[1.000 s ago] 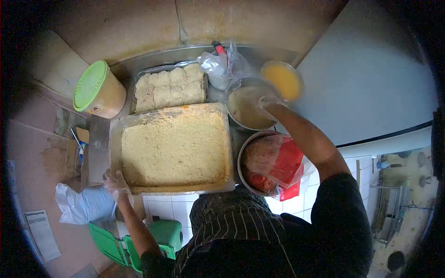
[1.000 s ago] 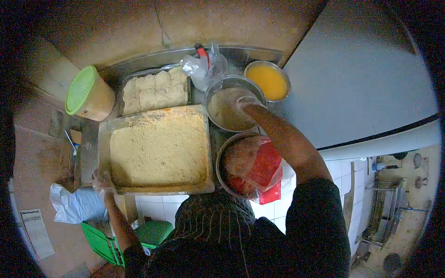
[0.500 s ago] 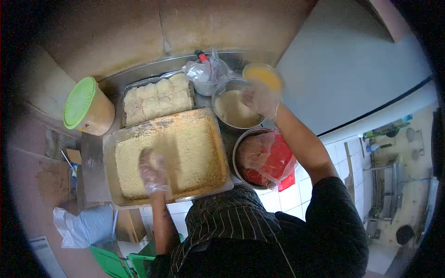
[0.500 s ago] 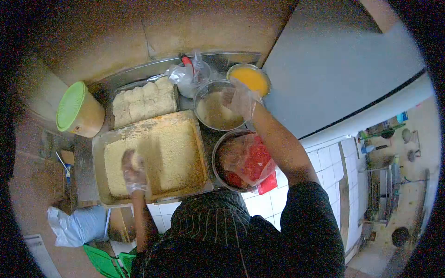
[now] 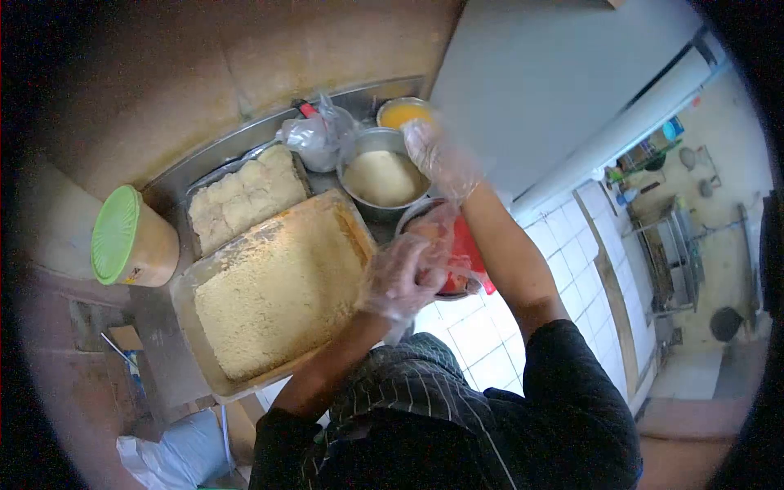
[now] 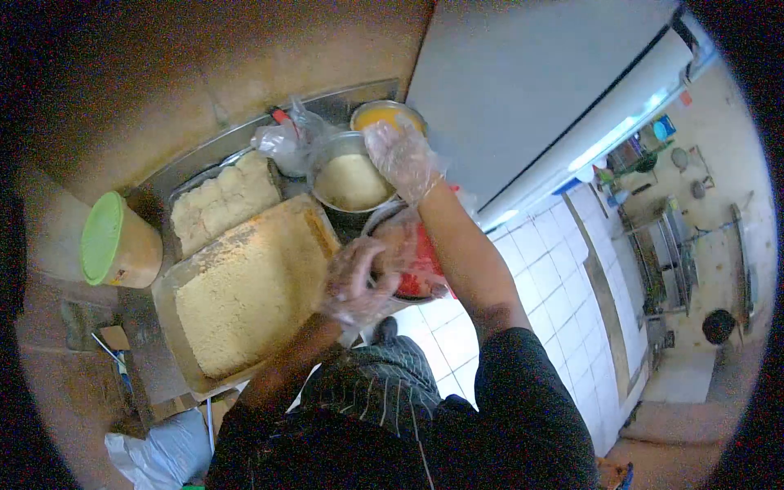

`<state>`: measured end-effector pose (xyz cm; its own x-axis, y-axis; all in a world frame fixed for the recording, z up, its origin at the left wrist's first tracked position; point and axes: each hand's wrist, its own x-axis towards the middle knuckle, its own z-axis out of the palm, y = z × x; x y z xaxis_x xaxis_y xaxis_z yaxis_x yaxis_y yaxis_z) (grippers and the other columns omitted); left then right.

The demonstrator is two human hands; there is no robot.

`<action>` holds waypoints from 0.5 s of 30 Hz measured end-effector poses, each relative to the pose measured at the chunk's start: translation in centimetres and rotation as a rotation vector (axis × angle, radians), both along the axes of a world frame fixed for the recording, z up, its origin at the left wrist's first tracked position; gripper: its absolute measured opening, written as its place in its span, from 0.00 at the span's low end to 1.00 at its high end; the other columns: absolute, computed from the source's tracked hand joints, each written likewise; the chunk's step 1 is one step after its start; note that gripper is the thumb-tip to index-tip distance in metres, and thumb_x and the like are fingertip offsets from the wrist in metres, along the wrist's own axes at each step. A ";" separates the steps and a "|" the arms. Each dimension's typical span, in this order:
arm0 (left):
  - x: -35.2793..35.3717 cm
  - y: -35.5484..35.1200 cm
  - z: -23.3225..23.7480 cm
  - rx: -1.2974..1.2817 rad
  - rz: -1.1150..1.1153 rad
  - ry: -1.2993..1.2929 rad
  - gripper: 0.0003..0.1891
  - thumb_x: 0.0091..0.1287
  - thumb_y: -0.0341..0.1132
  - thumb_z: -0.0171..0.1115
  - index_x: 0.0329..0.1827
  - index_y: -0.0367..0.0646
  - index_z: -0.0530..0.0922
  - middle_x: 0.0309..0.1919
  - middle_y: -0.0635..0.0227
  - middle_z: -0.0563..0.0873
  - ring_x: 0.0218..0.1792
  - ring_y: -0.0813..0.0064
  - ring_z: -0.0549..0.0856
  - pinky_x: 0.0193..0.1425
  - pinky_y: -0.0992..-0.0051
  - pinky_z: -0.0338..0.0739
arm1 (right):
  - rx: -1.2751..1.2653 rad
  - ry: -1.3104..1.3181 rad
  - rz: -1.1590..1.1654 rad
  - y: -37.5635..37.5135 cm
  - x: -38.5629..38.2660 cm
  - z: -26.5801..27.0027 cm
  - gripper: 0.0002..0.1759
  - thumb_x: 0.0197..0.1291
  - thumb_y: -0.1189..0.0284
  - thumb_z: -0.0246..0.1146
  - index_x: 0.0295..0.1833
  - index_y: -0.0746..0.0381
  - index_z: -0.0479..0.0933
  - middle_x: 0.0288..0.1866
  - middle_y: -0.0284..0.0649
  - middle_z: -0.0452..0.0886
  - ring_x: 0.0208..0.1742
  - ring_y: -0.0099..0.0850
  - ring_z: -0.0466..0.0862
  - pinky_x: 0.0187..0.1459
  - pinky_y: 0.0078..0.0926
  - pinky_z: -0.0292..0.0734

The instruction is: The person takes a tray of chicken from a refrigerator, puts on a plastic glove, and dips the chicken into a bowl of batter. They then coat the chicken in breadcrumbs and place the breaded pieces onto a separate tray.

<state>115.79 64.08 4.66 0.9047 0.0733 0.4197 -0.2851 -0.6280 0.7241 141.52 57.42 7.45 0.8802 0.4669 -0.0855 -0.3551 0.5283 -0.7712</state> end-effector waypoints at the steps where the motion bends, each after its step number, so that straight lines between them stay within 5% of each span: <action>1: 0.6 -1.1 0.5 0.065 -0.032 0.027 0.33 0.58 0.49 0.68 0.64 0.42 0.71 0.62 0.50 0.74 0.63 0.49 0.73 0.69 0.56 0.66 | -0.295 -0.409 -0.048 -1.4 -0.3 0.5 0.23 0.67 0.57 0.60 0.53 0.68 0.73 0.49 0.48 0.79 0.52 0.43 0.80 0.59 0.41 0.77; 3: 2.2 -3.3 1.0 0.181 -0.013 0.044 0.38 0.56 0.52 0.68 0.66 0.40 0.69 0.64 0.48 0.72 0.65 0.48 0.71 0.70 0.55 0.64 | -0.652 -0.821 -0.102 -3.1 -1.4 2.1 0.22 0.67 0.59 0.59 0.55 0.68 0.73 0.52 0.49 0.79 0.54 0.41 0.80 0.60 0.39 0.78; 7: 4.0 -6.1 -1.1 0.277 -0.011 0.041 0.35 0.57 0.50 0.68 0.61 0.36 0.70 0.67 0.48 0.69 0.66 0.49 0.69 0.71 0.55 0.64 | -0.779 -0.983 -0.147 -6.4 -4.2 6.0 0.15 0.68 0.65 0.57 0.51 0.65 0.75 0.42 0.50 0.80 0.43 0.43 0.80 0.47 0.36 0.76; 10: 5.8 -7.0 -3.0 0.312 -0.006 0.133 0.29 0.57 0.46 0.69 0.57 0.36 0.72 0.66 0.49 0.70 0.65 0.49 0.70 0.69 0.56 0.66 | -0.570 -0.484 -0.023 -9.6 -7.5 9.7 0.15 0.69 0.67 0.56 0.55 0.65 0.74 0.47 0.46 0.80 0.49 0.38 0.80 0.52 0.33 0.77; 12: 6.4 -7.4 -1.7 0.162 0.072 0.164 0.27 0.58 0.46 0.68 0.54 0.37 0.73 0.59 0.48 0.74 0.60 0.50 0.74 0.62 0.56 0.70 | -0.756 -0.622 0.035 -12.0 -7.8 9.8 0.15 0.70 0.67 0.55 0.55 0.65 0.74 0.51 0.43 0.80 0.52 0.34 0.81 0.56 0.30 0.79; 13: 6.2 -7.7 -0.6 0.015 0.143 0.151 0.27 0.58 0.47 0.67 0.54 0.38 0.73 0.53 0.48 0.77 0.54 0.50 0.78 0.57 0.56 0.73 | -1.051 -1.047 0.010 -14.1 -7.2 9.2 0.14 0.71 0.66 0.55 0.53 0.65 0.74 0.50 0.43 0.80 0.50 0.33 0.81 0.55 0.29 0.79; 14: 6.0 -8.2 0.4 -0.129 0.210 0.139 0.26 0.59 0.48 0.66 0.53 0.39 0.73 0.46 0.48 0.80 0.49 0.50 0.81 0.52 0.56 0.76 | -1.105 -1.172 -0.018 -15.6 -7.5 8.8 0.14 0.71 0.64 0.55 0.50 0.65 0.75 0.47 0.42 0.80 0.47 0.32 0.80 0.53 0.28 0.78; 15: 6.1 -9.6 0.8 0.023 0.223 -0.074 0.33 0.58 0.46 0.67 0.62 0.38 0.69 0.50 0.47 0.80 0.53 0.48 0.80 0.56 0.58 0.75 | -1.158 -1.296 -0.057 -16.9 -7.8 8.5 0.14 0.71 0.63 0.55 0.47 0.65 0.75 0.45 0.42 0.80 0.45 0.32 0.80 0.51 0.27 0.78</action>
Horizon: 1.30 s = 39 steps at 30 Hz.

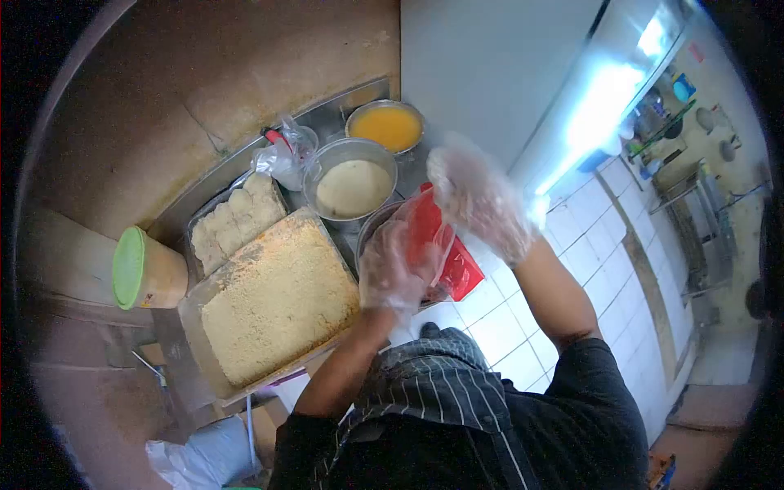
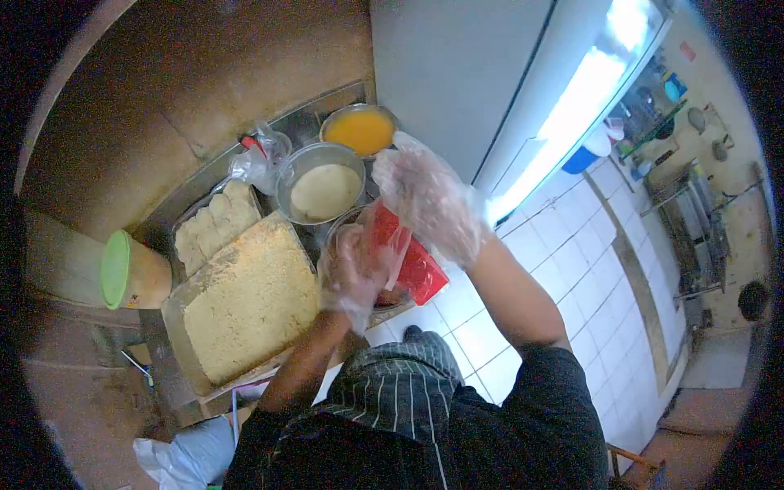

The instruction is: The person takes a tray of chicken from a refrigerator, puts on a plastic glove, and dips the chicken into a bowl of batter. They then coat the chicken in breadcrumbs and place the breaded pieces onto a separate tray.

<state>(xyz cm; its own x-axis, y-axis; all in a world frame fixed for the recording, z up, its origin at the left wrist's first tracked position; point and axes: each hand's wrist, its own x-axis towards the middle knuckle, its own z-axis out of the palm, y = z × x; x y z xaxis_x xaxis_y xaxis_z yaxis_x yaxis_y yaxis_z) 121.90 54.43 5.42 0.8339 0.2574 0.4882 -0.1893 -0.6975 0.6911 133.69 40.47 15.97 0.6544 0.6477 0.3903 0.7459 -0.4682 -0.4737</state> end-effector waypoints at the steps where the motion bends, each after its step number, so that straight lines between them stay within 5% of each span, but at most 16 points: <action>1: -0.2 -1.5 0.8 0.147 0.022 0.007 0.35 0.57 0.46 0.68 0.65 0.38 0.66 0.52 0.46 0.79 0.54 0.47 0.80 0.58 0.59 0.74 | 0.187 0.165 0.004 -1.3 -1.1 0.3 0.15 0.71 0.62 0.55 0.43 0.65 0.75 0.41 0.41 0.81 0.41 0.31 0.79 0.49 0.27 0.78; 4: 0.1 -4.7 2.3 0.421 0.101 0.100 0.37 0.62 0.43 0.65 0.72 0.38 0.63 0.59 0.47 0.78 0.59 0.49 0.78 0.65 0.63 0.71 | 0.947 1.116 0.199 -3.8 -0.7 -2.7 0.18 0.72 0.60 0.54 0.34 0.64 0.73 0.31 0.38 0.77 0.34 0.30 0.77 0.46 0.25 0.77; 6: 2.1 -3.5 -0.2 -0.328 -0.091 -0.029 0.27 0.67 0.42 0.60 0.65 0.37 0.70 0.59 0.52 0.78 0.60 0.60 0.77 0.66 0.64 0.69 | 1.328 1.644 0.429 -4.6 -1.0 -4.3 0.20 0.72 0.59 0.53 0.33 0.64 0.73 0.27 0.35 0.75 0.31 0.29 0.76 0.43 0.23 0.77; 8: 2.7 -0.4 -2.1 -0.600 0.074 0.053 0.17 0.72 0.39 0.56 0.57 0.38 0.77 0.55 0.58 0.81 0.56 0.68 0.78 0.62 0.67 0.71 | 1.281 1.689 0.291 -4.9 -1.6 -5.7 0.20 0.72 0.58 0.53 0.33 0.63 0.73 0.28 0.35 0.76 0.32 0.29 0.76 0.42 0.25 0.76; 10: 2.0 4.3 -0.8 -0.305 0.310 0.219 0.11 0.73 0.36 0.54 0.49 0.41 0.80 0.48 0.65 0.84 0.49 0.72 0.80 0.53 0.70 0.75 | 1.236 1.698 0.527 -4.5 -1.1 -8.9 0.20 0.72 0.58 0.53 0.41 0.66 0.76 0.38 0.40 0.82 0.39 0.30 0.81 0.47 0.28 0.78; 11: 1.7 6.0 0.7 -0.120 0.281 0.252 0.09 0.72 0.35 0.55 0.47 0.42 0.81 0.45 0.69 0.85 0.46 0.73 0.80 0.49 0.72 0.76 | 1.206 1.647 0.380 -3.8 -1.6 -8.4 0.20 0.72 0.59 0.53 0.44 0.67 0.75 0.42 0.42 0.82 0.42 0.31 0.82 0.50 0.28 0.78; 13: 1.9 9.4 -1.0 -0.257 0.288 0.265 0.12 0.73 0.37 0.52 0.47 0.40 0.80 0.40 0.68 0.85 0.40 0.74 0.81 0.45 0.72 0.75 | 1.135 1.534 0.100 -2.3 -3.8 -6.8 0.21 0.72 0.60 0.53 0.52 0.70 0.75 0.49 0.45 0.82 0.49 0.32 0.83 0.55 0.29 0.77; 14: 2.0 10.5 -1.7 -0.326 0.291 0.271 0.13 0.73 0.39 0.51 0.46 0.38 0.79 0.37 0.67 0.84 0.37 0.74 0.81 0.44 0.72 0.75 | 0.992 1.255 0.264 -2.2 -3.9 -8.2 0.22 0.72 0.64 0.52 0.61 0.70 0.72 0.59 0.48 0.79 0.58 0.36 0.80 0.63 0.30 0.72; 18: 1.8 11.5 -0.9 -0.488 0.381 0.359 0.11 0.74 0.36 0.50 0.48 0.41 0.79 0.41 0.67 0.84 0.42 0.73 0.81 0.47 0.70 0.75 | 0.705 0.922 0.144 0.3 -4.3 -8.7 0.19 0.72 0.68 0.49 0.61 0.67 0.73 0.60 0.50 0.77 0.64 0.41 0.74 0.65 0.33 0.67; 21: 1.5 10.5 -0.7 -0.465 0.427 0.316 0.13 0.74 0.39 0.50 0.50 0.40 0.77 0.40 0.66 0.84 0.39 0.74 0.81 0.44 0.71 0.76 | 0.297 0.439 0.287 1.0 -3.1 -9.1 0.17 0.69 0.70 0.52 0.56 0.67 0.74 0.53 0.53 0.79 0.59 0.46 0.77 0.60 0.38 0.71; 22: 1.7 9.3 -0.6 -0.550 0.456 0.260 0.14 0.74 0.41 0.50 0.50 0.40 0.77 0.39 0.67 0.84 0.38 0.75 0.80 0.43 0.72 0.76 | 0.246 0.305 0.238 2.4 -3.0 -10.9 0.15 0.63 0.70 0.56 0.52 0.64 0.75 0.42 0.52 0.82 0.48 0.48 0.82 0.50 0.43 0.76; 26: 2.8 11.3 -4.5 -0.871 0.250 0.205 0.17 0.71 0.43 0.57 0.52 0.38 0.75 0.39 0.64 0.85 0.39 0.71 0.83 0.42 0.71 0.78 | -0.234 0.206 0.350 5.1 -1.9 -11.9 0.12 0.60 0.71 0.57 0.47 0.62 0.79 0.36 0.50 0.83 0.41 0.45 0.85 0.44 0.41 0.78; 30: 2.8 5.5 3.5 0.273 0.323 0.782 0.21 0.62 0.42 0.67 0.52 0.40 0.75 0.40 0.54 0.87 0.40 0.61 0.87 0.44 0.67 0.80 | -0.271 -0.032 0.508 5.5 -1.3 -13.0 0.11 0.53 0.66 0.61 0.37 0.62 0.82 0.31 0.49 0.83 0.35 0.45 0.85 0.40 0.45 0.79; 36: 3.2 6.3 1.3 -0.092 0.303 0.531 0.09 0.65 0.36 0.61 0.39 0.38 0.82 0.34 0.55 0.87 0.37 0.63 0.87 0.43 0.65 0.79 | -0.122 -0.263 0.646 5.9 -0.8 -14.4 0.10 0.53 0.66 0.62 0.34 0.61 0.82 0.33 0.48 0.83 0.37 0.43 0.84 0.41 0.43 0.79; 39: 3.8 8.6 -2.3 0.220 0.355 0.467 0.10 0.67 0.37 0.60 0.35 0.40 0.84 0.31 0.53 0.86 0.37 0.59 0.87 0.42 0.65 0.79 | 0.009 0.246 0.823 5.5 0.5 -15.5 0.12 0.57 0.66 0.61 0.39 0.64 0.81 0.40 0.49 0.82 0.43 0.43 0.83 0.46 0.40 0.78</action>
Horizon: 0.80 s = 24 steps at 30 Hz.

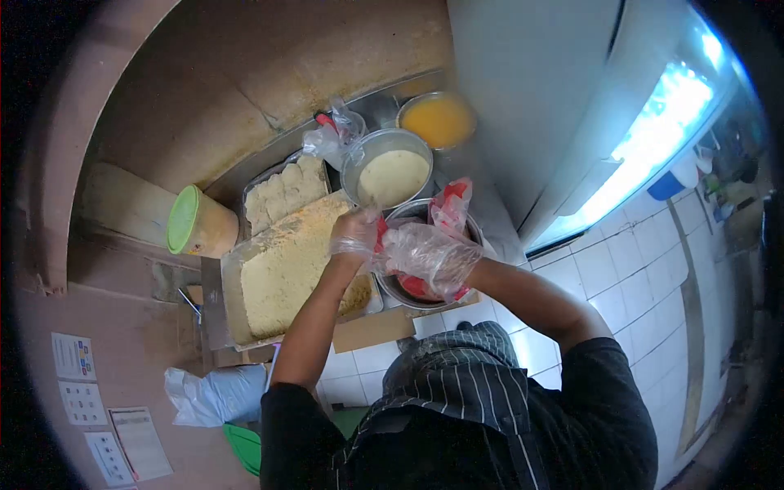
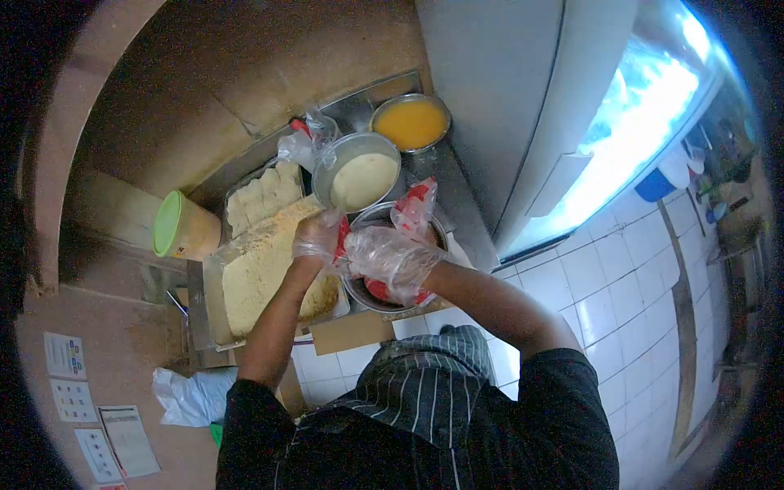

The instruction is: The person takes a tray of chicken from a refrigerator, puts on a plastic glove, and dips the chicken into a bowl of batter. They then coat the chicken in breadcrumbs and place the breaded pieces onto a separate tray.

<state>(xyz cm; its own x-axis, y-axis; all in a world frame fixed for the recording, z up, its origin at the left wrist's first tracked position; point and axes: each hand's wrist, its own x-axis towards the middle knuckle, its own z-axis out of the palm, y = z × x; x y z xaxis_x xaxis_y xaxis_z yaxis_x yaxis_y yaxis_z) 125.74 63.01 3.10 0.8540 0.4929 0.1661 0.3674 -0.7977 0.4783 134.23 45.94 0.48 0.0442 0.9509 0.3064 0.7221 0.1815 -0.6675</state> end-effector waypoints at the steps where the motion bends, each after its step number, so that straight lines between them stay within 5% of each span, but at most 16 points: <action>1: 0.1 0.4 -1.0 -0.036 -0.012 -0.035 0.10 0.67 0.37 0.60 0.36 0.41 0.84 0.32 0.52 0.86 0.37 0.57 0.86 0.42 0.64 0.79 | -0.040 0.043 0.021 -0.1 0.2 -0.7 0.12 0.58 0.66 0.61 0.41 0.64 0.81 0.42 0.49 0.81 0.45 0.43 0.83 0.47 0.39 0.78; 3: 0.5 0.6 -1.6 -0.104 -0.037 -0.109 0.10 0.67 0.39 0.60 0.38 0.44 0.85 0.33 0.51 0.86 0.37 0.53 0.86 0.41 0.63 0.79 | -0.105 -0.079 0.001 -0.5 0.1 0.5 0.13 0.59 0.66 0.61 0.44 0.63 0.80 0.44 0.49 0.81 0.46 0.43 0.83 0.48 0.37 0.78; 6: 0.6 1.0 -1.5 0.132 -0.003 -0.168 0.11 0.67 0.40 0.60 0.38 0.43 0.85 0.33 0.50 0.86 0.36 0.53 0.86 0.40 0.63 0.79 | -0.162 -0.227 -0.134 -0.8 -0.6 0.6 0.13 0.59 0.65 0.60 0.45 0.59 0.81 0.44 0.49 0.81 0.46 0.43 0.83 0.47 0.37 0.79; 9: 1.8 3.8 -3.0 0.186 0.202 0.009 0.10 0.68 0.38 0.61 0.38 0.40 0.84 0.33 0.52 0.86 0.34 0.63 0.88 0.40 0.65 0.80 | -0.293 -0.283 -0.179 -2.2 -1.1 2.0 0.12 0.60 0.64 0.59 0.46 0.58 0.81 0.40 0.49 0.82 0.44 0.43 0.84 0.45 0.38 0.80; 13: 0.8 2.9 -2.8 -0.234 0.188 -0.443 0.10 0.67 0.37 0.64 0.38 0.39 0.85 0.34 0.59 0.88 0.34 0.73 0.88 0.39 0.72 0.80 | -0.186 -0.452 -0.175 -3.8 -0.5 1.3 0.11 0.59 0.65 0.59 0.43 0.58 0.81 0.36 0.47 0.83 0.40 0.43 0.85 0.44 0.39 0.80; 16: 0.0 0.1 -2.2 -0.549 0.115 -0.568 0.10 0.67 0.37 0.65 0.35 0.38 0.82 0.30 0.62 0.87 0.30 0.75 0.83 0.36 0.74 0.77 | -0.438 -0.440 -0.213 -3.0 -1.0 4.8 0.11 0.58 0.66 0.59 0.42 0.60 0.81 0.35 0.47 0.83 0.39 0.43 0.84 0.44 0.39 0.80; 19: -0.9 -3.6 3.8 -0.475 0.113 -0.469 0.16 0.66 0.36 0.68 0.23 0.37 0.76 0.21 0.68 0.82 0.21 0.79 0.71 0.27 0.73 0.70 | 0.137 -0.417 -0.219 -1.0 -0.9 2.4 0.09 0.53 0.70 0.62 0.38 0.62 0.80 0.36 0.50 0.82 0.41 0.45 0.84 0.47 0.40 0.79; 21: -1.0 -3.2 3.1 -0.248 -0.130 -0.481 0.14 0.65 0.36 0.68 0.24 0.38 0.78 0.21 0.71 0.82 0.21 0.82 0.72 0.27 0.74 0.71 | -0.094 -0.429 -0.135 0.0 -0.4 0.4 0.12 0.51 0.71 0.62 0.42 0.62 0.80 0.41 0.50 0.82 0.45 0.44 0.83 0.50 0.39 0.78; 23: -0.9 -4.4 3.7 -0.677 -0.043 -0.350 0.10 0.65 0.35 0.69 0.30 0.38 0.83 0.23 0.73 0.84 0.25 0.86 0.76 0.30 0.77 0.74 | -0.310 -0.469 -0.048 1.3 0.3 -0.3 0.15 0.51 0.71 0.62 0.46 0.61 0.80 0.45 0.49 0.82 0.48 0.43 0.82 0.53 0.38 0.76; 24: -0.8 -4.7 3.3 -0.620 -0.097 -0.410 0.08 0.65 0.34 0.69 0.32 0.39 0.84 0.25 0.73 0.85 0.26 0.86 0.77 0.31 0.77 0.75 | -0.394 -0.494 -0.023 1.9 0.6 -0.3 0.15 0.51 0.70 0.62 0.46 0.61 0.80 0.45 0.49 0.82 0.48 0.43 0.81 0.53 0.38 0.76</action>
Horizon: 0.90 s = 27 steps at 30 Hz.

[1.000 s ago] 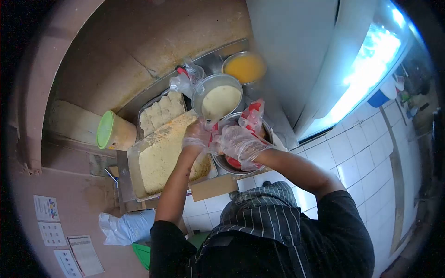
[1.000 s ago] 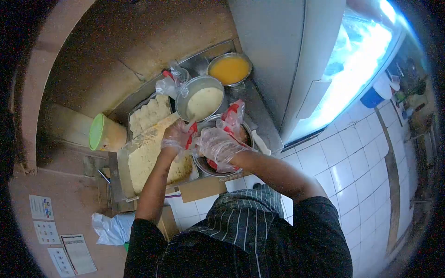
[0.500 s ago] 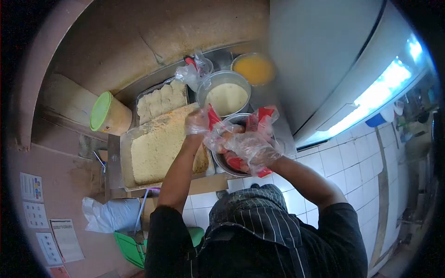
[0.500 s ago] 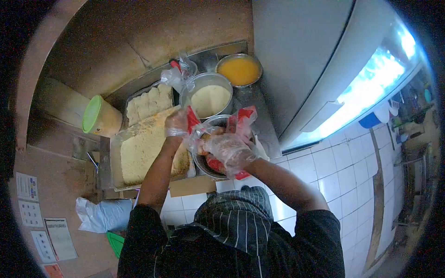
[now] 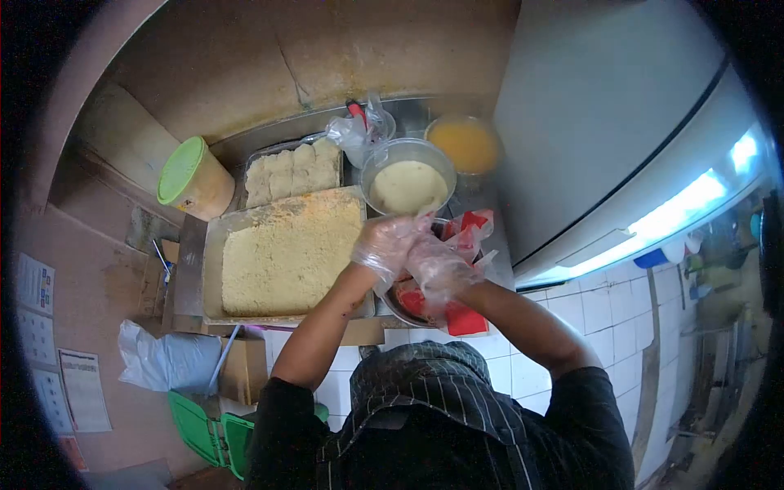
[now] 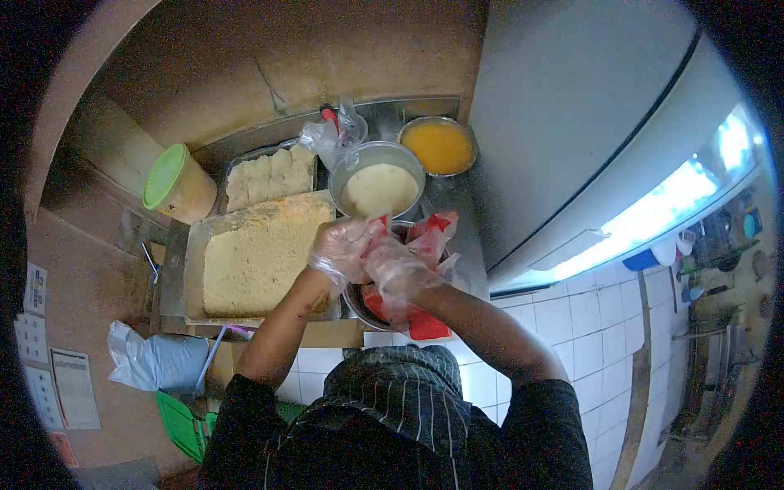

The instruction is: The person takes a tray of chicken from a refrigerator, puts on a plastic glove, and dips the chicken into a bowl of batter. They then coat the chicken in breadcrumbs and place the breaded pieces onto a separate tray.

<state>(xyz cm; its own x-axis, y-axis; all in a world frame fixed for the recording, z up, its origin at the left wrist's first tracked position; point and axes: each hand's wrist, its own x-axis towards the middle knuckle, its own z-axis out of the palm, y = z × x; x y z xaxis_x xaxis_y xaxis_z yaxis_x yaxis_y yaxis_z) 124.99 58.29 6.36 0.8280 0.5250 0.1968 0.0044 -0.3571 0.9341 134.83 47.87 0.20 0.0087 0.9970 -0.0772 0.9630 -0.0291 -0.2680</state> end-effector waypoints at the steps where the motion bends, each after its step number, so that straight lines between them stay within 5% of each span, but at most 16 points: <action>1: 0.1 -0.1 -0.8 0.060 -0.022 -0.072 0.07 0.65 0.34 0.69 0.34 0.39 0.85 0.26 0.74 0.85 0.27 0.86 0.78 0.32 0.78 0.76 | -0.084 -0.010 0.001 0.6 0.4 0.0 0.15 0.52 0.70 0.62 0.46 0.61 0.80 0.45 0.49 0.82 0.48 0.42 0.81 0.53 0.38 0.76; 9: 0.3 0.9 -1.7 0.072 0.130 -0.222 0.03 0.63 0.28 0.69 0.36 0.39 0.86 0.26 0.71 0.86 0.27 0.83 0.82 0.33 0.77 0.79 | -0.486 -0.174 -0.060 4.2 0.7 -1.7 0.17 0.54 0.69 0.62 0.49 0.62 0.78 0.47 0.48 0.81 0.50 0.42 0.80 0.52 0.37 0.76; 11: 0.1 2.2 -2.9 -0.019 0.094 0.051 0.13 0.61 0.32 0.71 0.47 0.40 0.82 0.31 0.70 0.87 0.31 0.82 0.84 0.37 0.78 0.79 | -0.545 -0.134 -0.039 4.5 1.1 -1.4 0.17 0.54 0.69 0.62 0.50 0.62 0.78 0.48 0.47 0.81 0.50 0.41 0.80 0.52 0.37 0.76; 14: -1.8 2.2 -4.3 -0.339 -0.153 0.127 0.32 0.55 0.38 0.76 0.62 0.41 0.72 0.41 0.63 0.86 0.41 0.73 0.85 0.47 0.74 0.80 | -0.621 0.020 -0.008 4.3 2.4 0.5 0.18 0.55 0.69 0.62 0.51 0.62 0.77 0.48 0.47 0.80 0.50 0.41 0.80 0.51 0.37 0.76; 16: -2.7 2.0 -5.1 -0.121 -0.231 0.048 0.44 0.50 0.43 0.78 0.68 0.42 0.63 0.49 0.57 0.83 0.50 0.65 0.83 0.54 0.68 0.78 | -0.677 0.090 -0.003 3.8 3.2 2.0 0.18 0.56 0.69 0.62 0.52 0.62 0.77 0.49 0.47 0.80 0.51 0.41 0.80 0.51 0.36 0.77; 18: -3.2 2.0 -7.1 0.569 -0.118 -0.016 0.54 0.44 0.48 0.80 0.73 0.44 0.55 0.57 0.51 0.79 0.58 0.55 0.79 0.62 0.62 0.74 | -0.736 0.117 0.000 3.0 3.1 3.3 0.18 0.56 0.68 0.62 0.53 0.62 0.76 0.49 0.46 0.80 0.51 0.41 0.79 0.51 0.36 0.77; 22: -2.1 2.7 -12.4 0.607 -0.035 0.074 0.29 0.56 0.44 0.68 0.62 0.50 0.74 0.47 0.59 0.85 0.48 0.52 0.84 0.57 0.54 0.73 | -0.806 0.102 0.004 2.0 1.8 5.8 0.19 0.57 0.68 0.62 0.54 0.63 0.76 0.50 0.46 0.79 0.52 0.40 0.79 0.50 0.36 0.77; 27: -2.3 3.0 -7.9 0.684 -0.134 0.401 0.19 0.56 0.46 0.66 0.50 0.54 0.83 0.48 0.66 0.86 0.47 0.56 0.85 0.52 0.59 0.74 | -0.836 0.080 -0.018 3.2 1.9 8.1 0.20 0.59 0.67 0.62 0.56 0.63 0.75 0.51 0.45 0.79 0.52 0.40 0.78 0.50 0.35 0.77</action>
